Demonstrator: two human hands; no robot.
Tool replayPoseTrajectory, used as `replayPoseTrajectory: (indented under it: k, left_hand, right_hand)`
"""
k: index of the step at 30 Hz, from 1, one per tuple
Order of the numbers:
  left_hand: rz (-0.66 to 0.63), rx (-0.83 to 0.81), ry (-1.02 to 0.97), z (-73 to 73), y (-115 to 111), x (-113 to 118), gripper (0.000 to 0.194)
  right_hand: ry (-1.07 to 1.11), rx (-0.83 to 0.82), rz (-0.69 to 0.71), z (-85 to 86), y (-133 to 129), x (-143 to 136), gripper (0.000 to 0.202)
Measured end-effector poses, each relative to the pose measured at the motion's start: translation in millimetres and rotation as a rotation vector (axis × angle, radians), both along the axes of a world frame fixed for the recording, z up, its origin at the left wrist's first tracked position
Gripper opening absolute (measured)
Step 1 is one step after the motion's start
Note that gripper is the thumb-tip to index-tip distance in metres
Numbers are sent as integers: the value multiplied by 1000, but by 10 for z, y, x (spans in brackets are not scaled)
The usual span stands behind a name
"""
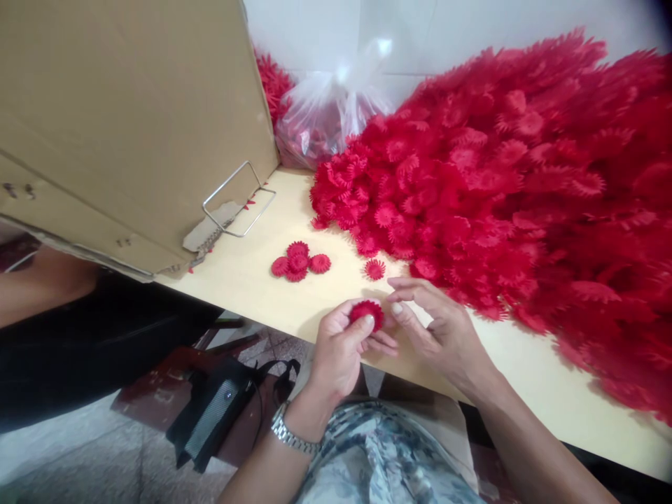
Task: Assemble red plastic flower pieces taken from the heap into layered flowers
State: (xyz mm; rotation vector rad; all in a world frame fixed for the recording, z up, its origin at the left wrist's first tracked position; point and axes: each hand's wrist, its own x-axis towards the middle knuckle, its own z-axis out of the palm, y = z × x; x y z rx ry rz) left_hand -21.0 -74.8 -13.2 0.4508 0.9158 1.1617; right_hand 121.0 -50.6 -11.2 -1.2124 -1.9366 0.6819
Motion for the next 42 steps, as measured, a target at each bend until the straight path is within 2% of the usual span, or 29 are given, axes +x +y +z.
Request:
replayPoseTrajectory:
  k: [5, 10, 14, 17, 20, 24, 27, 29, 31, 35, 39, 42]
  left_hand:
    - [-11, 5, 88, -11, -40, -20, 22]
    - [-34, -6, 173, -20, -42, -31, 34]
    - [-91, -29, 266, -51, -22, -19, 43]
    - [-114, -26, 234, -72, -23, 0, 50]
    - [-165, 15, 146, -66, -31, 14, 43]
    - [-181, -19, 67, -17, -27, -6, 29]
    - [-137, -30, 14, 21, -12, -42, 27]
    - [-128, -4, -28, 33, 0, -63, 31]
    - [-113, 11, -22, 33, 10, -75, 28]
    - [-57, -9, 88, 6, 17, -89, 21]
    - [-47, -2, 146, -19, 23, -95, 25]
    - [-67, -7, 191, -29, 23, -80, 31]
  right_hand:
    - [-19, 16, 14, -8, -17, 19, 14]
    - [8, 31, 29, 86, -32, -7, 14]
    - [-23, -54, 167, 191, -21, -54, 12]
    - [-25, -111, 225, 216, -25, -92, 18]
    - [-41, -62, 92, 192, -17, -122, 21]
    - [-104, 120, -224, 168, 162, -87, 17]
    - [-344, 264, -327, 161, 396, 2, 18]
    - [-525, 302, -292, 146, 511, 55, 22]
    - [-588, 327, -274, 129, 551, 88, 27]
    - [-418, 320, -188, 139, 432, 94, 28]
    - [-118, 30, 24, 212, 210, 21, 21]
    - [18, -192, 180, 254, 86, -65, 17]
